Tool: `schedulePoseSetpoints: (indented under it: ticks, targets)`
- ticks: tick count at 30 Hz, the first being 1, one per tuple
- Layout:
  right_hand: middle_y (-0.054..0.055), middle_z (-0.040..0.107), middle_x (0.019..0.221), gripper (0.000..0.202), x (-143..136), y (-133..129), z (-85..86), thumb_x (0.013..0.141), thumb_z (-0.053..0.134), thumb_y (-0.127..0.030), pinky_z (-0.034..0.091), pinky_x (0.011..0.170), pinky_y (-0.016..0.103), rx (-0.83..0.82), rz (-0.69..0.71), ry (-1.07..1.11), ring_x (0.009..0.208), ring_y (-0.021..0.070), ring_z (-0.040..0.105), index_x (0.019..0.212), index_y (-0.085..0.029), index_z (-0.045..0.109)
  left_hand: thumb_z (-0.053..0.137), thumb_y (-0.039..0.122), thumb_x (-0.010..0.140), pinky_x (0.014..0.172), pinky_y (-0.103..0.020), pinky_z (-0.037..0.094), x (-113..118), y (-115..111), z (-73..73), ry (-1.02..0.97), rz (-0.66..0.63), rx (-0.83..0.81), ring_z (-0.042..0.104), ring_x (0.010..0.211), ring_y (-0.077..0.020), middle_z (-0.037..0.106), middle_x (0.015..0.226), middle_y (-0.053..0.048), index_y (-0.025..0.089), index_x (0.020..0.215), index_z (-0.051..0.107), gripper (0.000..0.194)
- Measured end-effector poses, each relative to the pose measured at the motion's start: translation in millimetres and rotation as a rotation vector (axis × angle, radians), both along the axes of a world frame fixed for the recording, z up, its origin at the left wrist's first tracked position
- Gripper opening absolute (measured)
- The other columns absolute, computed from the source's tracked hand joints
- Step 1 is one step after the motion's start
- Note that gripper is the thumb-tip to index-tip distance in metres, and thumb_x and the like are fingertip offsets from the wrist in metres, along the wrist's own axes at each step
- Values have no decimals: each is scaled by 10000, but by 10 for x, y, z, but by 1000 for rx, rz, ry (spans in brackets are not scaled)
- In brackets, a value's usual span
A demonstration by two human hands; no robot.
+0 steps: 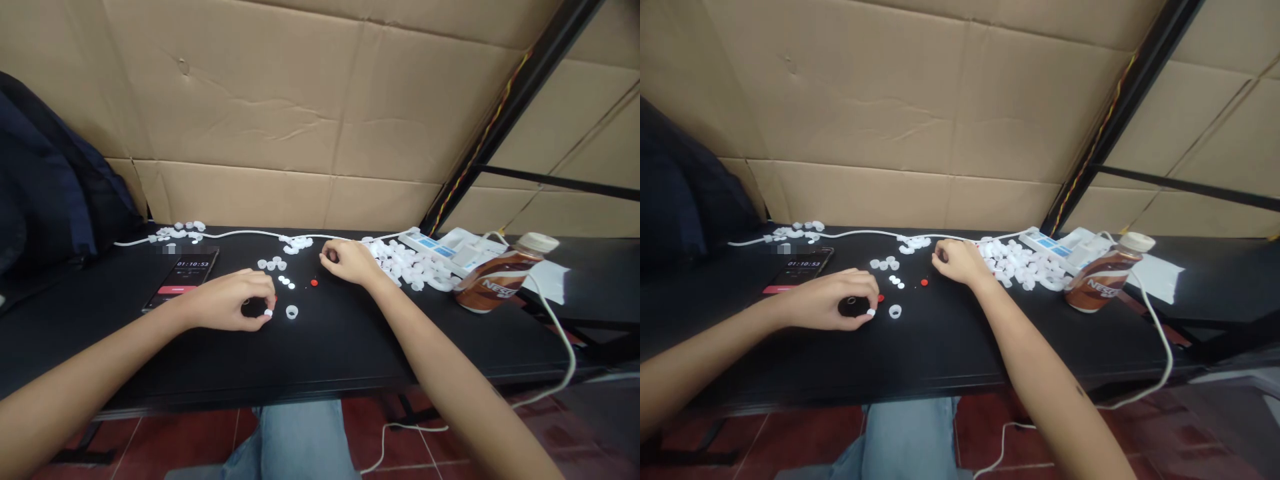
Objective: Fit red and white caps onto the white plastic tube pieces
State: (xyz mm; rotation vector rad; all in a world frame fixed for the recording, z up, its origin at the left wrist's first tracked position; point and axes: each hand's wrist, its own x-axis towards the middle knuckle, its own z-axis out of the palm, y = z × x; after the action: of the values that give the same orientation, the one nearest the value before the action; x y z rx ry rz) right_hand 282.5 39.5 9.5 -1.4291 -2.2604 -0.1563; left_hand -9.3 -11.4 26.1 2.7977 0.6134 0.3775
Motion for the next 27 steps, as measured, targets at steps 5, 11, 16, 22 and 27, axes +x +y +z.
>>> schedulePoseSetpoints:
  ticks: [5,11,16,22,27]
  targets:
    - [-5,627,701,121,0,0,-1,807,538,-289,328,576,274,-15,3,13,610,129,524,769,-208,621,613,216,830,884,-300,403,15,-16,-5,30,-28,-9,587,890,-146,631,930,8,219,910,646,87]
    - [-9,628,700,133,2,-5,-4,815,532,-298,326,570,276,-17,-2,13,606,127,522,782,-209,625,573,241,885,926,-317,410,-7,59,-39,-41,26,6,588,937,-158,632,984,-12,216,975,634,111]
    - [-10,629,701,136,-3,-5,-9,815,532,-304,325,567,277,-28,-6,14,606,126,521,787,-211,627,551,245,910,924,-328,423,-3,98,-107,-51,60,22,594,951,-166,639,995,-21,210,956,625,94]
    - [-7,631,706,130,-17,-17,-2,809,534,-298,323,571,275,-45,-3,15,615,132,529,796,-212,631,527,191,908,910,-328,443,25,114,-165,-69,37,9,607,896,-151,656,945,-17,198,918,629,103]
    - [0,632,713,125,-24,-23,10,806,536,-289,324,583,274,-59,-4,16,623,137,535,805,-210,633,553,218,906,855,-294,487,104,19,-158,-235,4,-77,619,909,-150,666,977,-30,195,902,640,90]
